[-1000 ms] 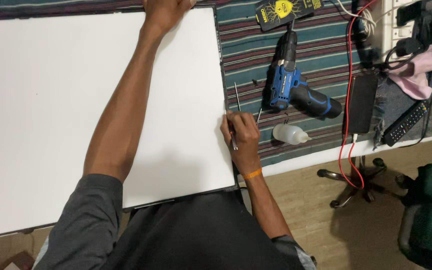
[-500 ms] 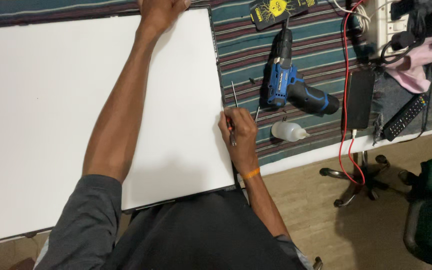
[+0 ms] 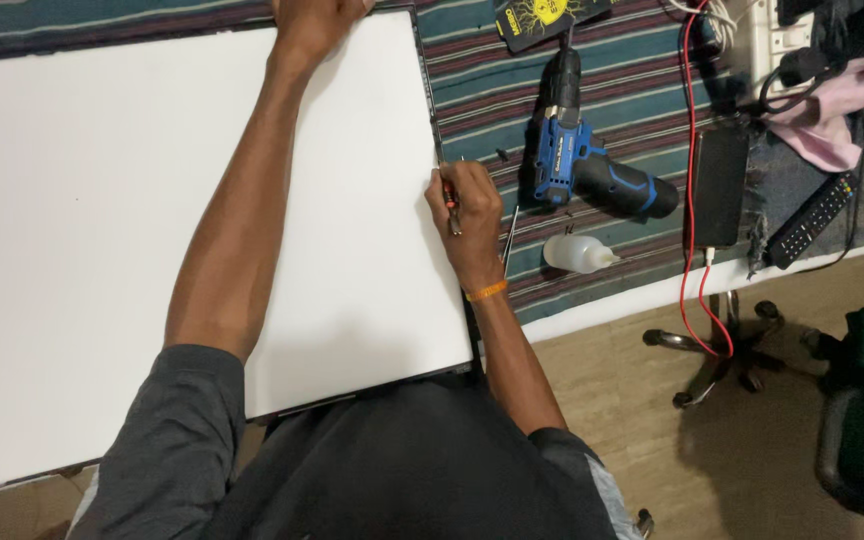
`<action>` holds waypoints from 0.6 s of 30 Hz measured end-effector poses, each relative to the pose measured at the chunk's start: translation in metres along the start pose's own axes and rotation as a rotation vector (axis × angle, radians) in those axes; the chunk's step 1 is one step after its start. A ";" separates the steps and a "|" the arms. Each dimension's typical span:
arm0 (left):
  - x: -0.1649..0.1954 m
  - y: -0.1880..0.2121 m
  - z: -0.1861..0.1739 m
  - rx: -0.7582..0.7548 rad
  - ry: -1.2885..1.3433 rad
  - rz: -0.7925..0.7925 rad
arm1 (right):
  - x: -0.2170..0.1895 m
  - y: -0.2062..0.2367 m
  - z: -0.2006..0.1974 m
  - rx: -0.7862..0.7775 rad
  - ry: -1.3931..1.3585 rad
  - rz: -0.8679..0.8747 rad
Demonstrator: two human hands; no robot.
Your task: The person retrieves a screwdriver from a drawer and uses it to pry open the edge of a white appliance panel. They repeatedly insert the tool into the seam and lever the panel to separate it from the frame.
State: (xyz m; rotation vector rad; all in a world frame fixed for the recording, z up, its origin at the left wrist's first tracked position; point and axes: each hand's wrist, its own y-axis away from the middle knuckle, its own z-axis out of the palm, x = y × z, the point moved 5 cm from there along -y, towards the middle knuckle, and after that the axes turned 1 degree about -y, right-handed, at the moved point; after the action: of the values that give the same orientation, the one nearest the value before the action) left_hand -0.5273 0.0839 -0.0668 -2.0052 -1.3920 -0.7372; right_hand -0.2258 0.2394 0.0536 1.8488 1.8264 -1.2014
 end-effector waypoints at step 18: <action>-0.002 0.003 -0.001 -0.087 -0.045 -0.080 | 0.003 -0.024 0.008 0.018 -0.042 -0.017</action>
State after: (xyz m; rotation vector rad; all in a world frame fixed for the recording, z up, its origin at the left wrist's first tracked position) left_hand -0.5254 0.0813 -0.0682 -2.0547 -1.4969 -0.8044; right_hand -0.2510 0.2396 0.0553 1.8068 1.8178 -1.2567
